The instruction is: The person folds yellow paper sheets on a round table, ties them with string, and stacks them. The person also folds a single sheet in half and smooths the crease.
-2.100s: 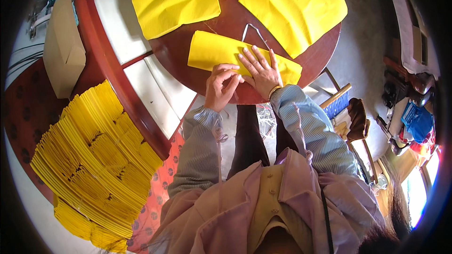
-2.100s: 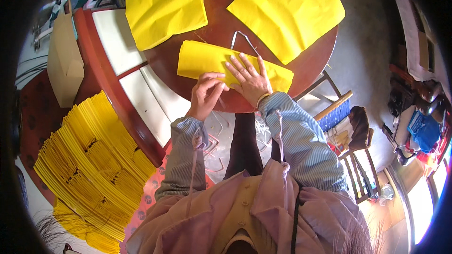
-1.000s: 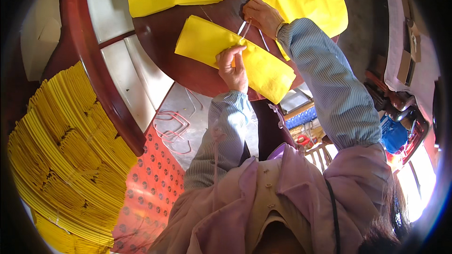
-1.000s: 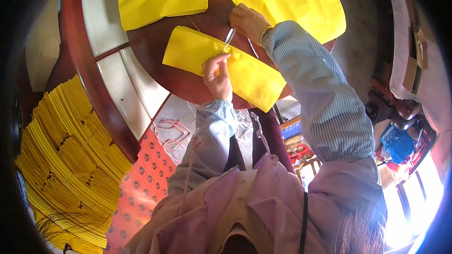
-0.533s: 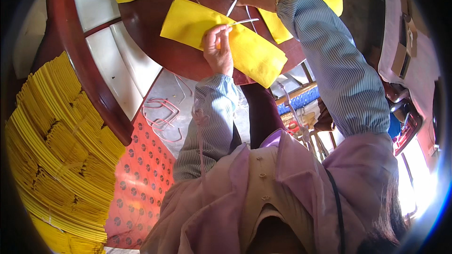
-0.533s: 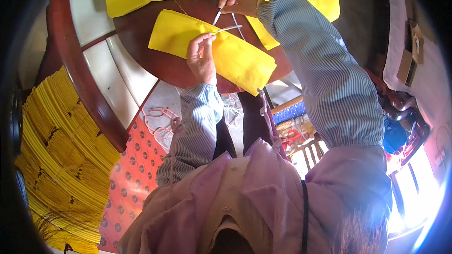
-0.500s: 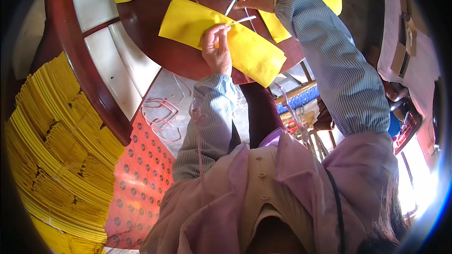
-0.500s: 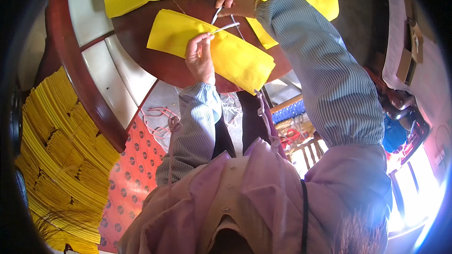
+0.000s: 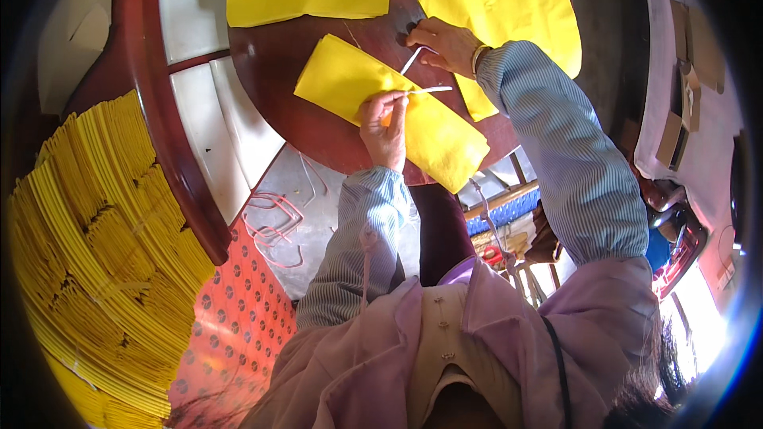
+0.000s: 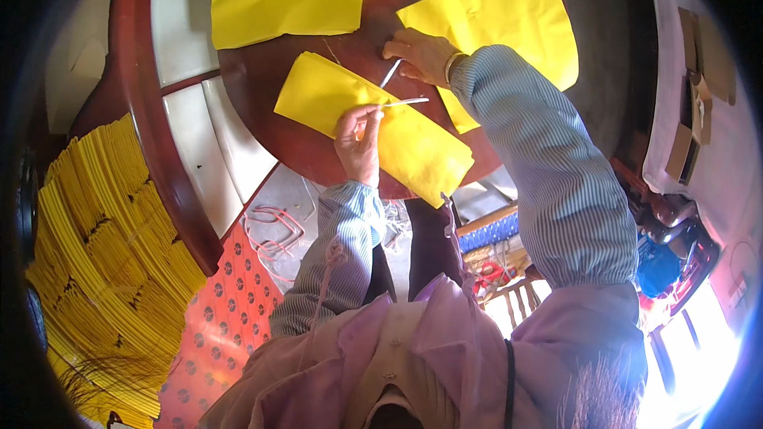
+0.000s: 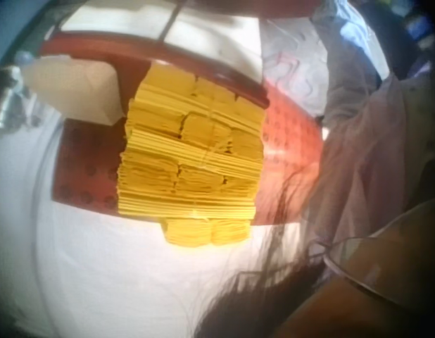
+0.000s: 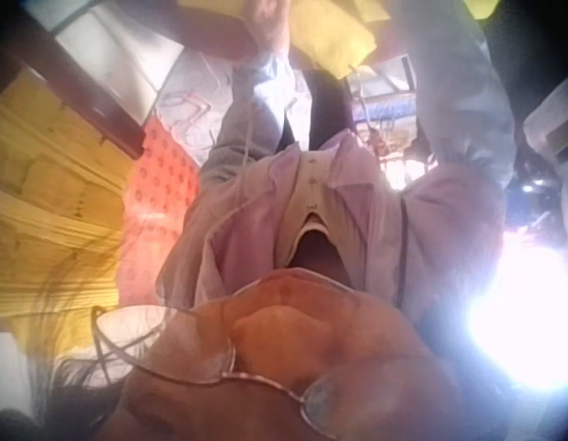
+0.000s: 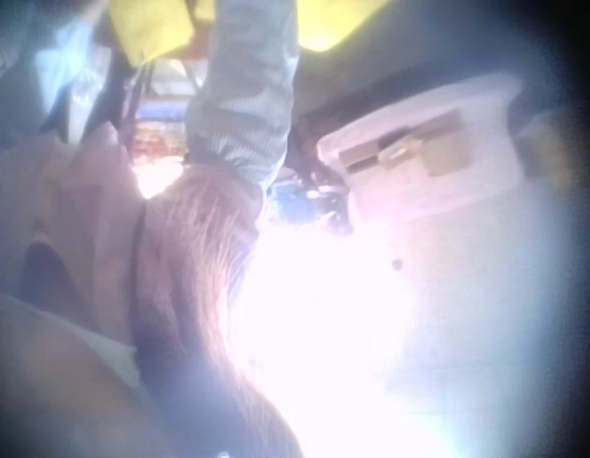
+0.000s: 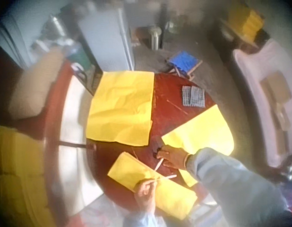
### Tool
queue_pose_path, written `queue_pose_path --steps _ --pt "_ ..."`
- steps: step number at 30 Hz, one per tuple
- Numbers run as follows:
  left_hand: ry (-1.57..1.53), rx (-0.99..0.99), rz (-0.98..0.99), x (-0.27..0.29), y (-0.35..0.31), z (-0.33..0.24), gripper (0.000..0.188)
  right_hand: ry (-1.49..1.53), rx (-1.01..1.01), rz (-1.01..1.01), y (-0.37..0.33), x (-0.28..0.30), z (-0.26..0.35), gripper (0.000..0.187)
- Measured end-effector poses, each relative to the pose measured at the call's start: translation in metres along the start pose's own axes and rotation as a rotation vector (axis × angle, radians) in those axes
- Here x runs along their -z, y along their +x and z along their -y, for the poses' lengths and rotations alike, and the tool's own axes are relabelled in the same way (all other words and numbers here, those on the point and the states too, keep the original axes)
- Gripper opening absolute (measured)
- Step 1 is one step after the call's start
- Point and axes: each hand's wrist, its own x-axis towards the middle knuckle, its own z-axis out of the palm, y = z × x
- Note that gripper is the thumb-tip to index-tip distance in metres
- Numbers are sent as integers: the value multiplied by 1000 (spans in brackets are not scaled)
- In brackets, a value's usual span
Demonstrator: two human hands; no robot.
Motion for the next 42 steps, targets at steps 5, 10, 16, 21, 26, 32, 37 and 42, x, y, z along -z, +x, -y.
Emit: queue_pose_path --steps 5,10,16,21,26,32,37,42 --pt "-25 25 -26 -3 -1 -7 11 -161 78 10 14 -5 2 24" --pt "-95 99 -30 -5 -1 -7 11 -55 -92 79 21 -3 9 15" --pt "-86 105 -41 -6 -1 -4 10 344 -350 180 16 11 20 18" --pt "12 90 -56 -5 -2 -1 12 -255 -6 209 10 -4 11 22" --pt "-86 128 -58 -7 -1 -4 13 -166 98 -31 9 -15 15 21" --pt "-7 144 -91 -8 -1 -4 13 310 -469 207 29 5 31 11" --pt "77 174 -57 -10 5 -4 12 -256 -419 421 45 36 41 22" --pt "207 164 -39 -13 10 -11 15 21 -374 138 22 41 75 21"
